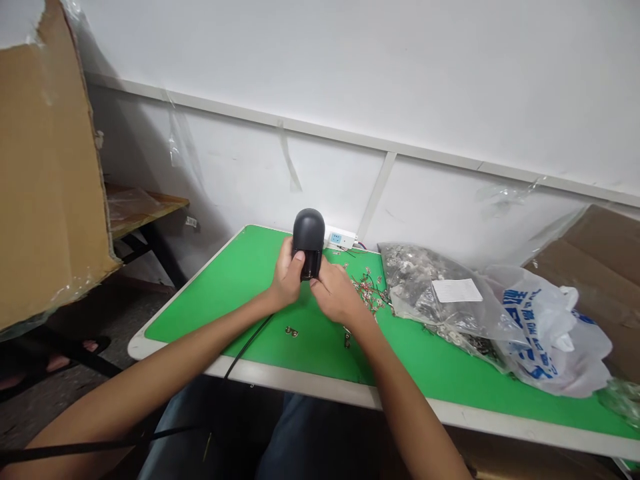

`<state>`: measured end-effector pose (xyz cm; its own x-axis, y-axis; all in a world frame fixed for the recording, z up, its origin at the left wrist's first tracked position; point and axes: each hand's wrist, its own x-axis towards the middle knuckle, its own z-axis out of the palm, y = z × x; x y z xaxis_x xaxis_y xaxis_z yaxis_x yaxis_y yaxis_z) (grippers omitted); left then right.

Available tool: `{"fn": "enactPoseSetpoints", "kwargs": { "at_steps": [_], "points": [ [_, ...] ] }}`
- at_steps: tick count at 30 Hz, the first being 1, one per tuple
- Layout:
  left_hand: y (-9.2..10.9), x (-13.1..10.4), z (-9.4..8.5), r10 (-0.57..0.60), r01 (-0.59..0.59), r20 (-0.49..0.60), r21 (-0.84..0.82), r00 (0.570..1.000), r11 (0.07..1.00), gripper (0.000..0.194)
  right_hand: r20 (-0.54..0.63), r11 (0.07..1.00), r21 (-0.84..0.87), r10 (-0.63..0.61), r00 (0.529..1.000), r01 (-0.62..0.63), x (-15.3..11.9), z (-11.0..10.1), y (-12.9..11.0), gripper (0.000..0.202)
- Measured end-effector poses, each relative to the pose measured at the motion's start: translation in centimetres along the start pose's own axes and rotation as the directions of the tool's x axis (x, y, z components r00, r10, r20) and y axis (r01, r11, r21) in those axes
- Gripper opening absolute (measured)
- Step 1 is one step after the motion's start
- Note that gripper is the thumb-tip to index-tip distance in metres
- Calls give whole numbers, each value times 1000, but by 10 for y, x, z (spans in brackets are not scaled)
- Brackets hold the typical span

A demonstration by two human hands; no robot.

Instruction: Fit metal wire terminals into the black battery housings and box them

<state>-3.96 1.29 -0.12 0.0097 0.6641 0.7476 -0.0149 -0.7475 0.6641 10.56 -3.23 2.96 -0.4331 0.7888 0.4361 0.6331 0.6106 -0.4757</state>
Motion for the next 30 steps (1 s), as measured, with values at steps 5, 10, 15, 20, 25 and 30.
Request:
{"fn": "enactPoseSetpoints", "kwargs": {
  "at_steps": [5,10,15,20,25,30],
  "points": [
    [0,4,-6,69,-73,65,61,996,995,46,19,998,-55,15,1000,-14,1,0,1,30],
    [-1,4,-10,111,-119,101,81,989,990,43,-26,997,-78,8,1000,-10,0,3,0,23],
    [-3,4,-14,154,-174,151,134,977,976,43,-47,998,-59,22,999,-25,0,3,0,22],
    [-1,6,-15,231,-257,161,161,960,953,39,-24,996,-69,49,999,-51,0,3,0,16],
    [-1,6,-14,271,-294,152,155,950,943,36,-34,998,-42,51,998,-52,0,5,0,10],
    [-2,6,-15,227,-252,164,155,960,955,43,-28,997,39,67,997,-66,0,5,0,13]
  ]
}}
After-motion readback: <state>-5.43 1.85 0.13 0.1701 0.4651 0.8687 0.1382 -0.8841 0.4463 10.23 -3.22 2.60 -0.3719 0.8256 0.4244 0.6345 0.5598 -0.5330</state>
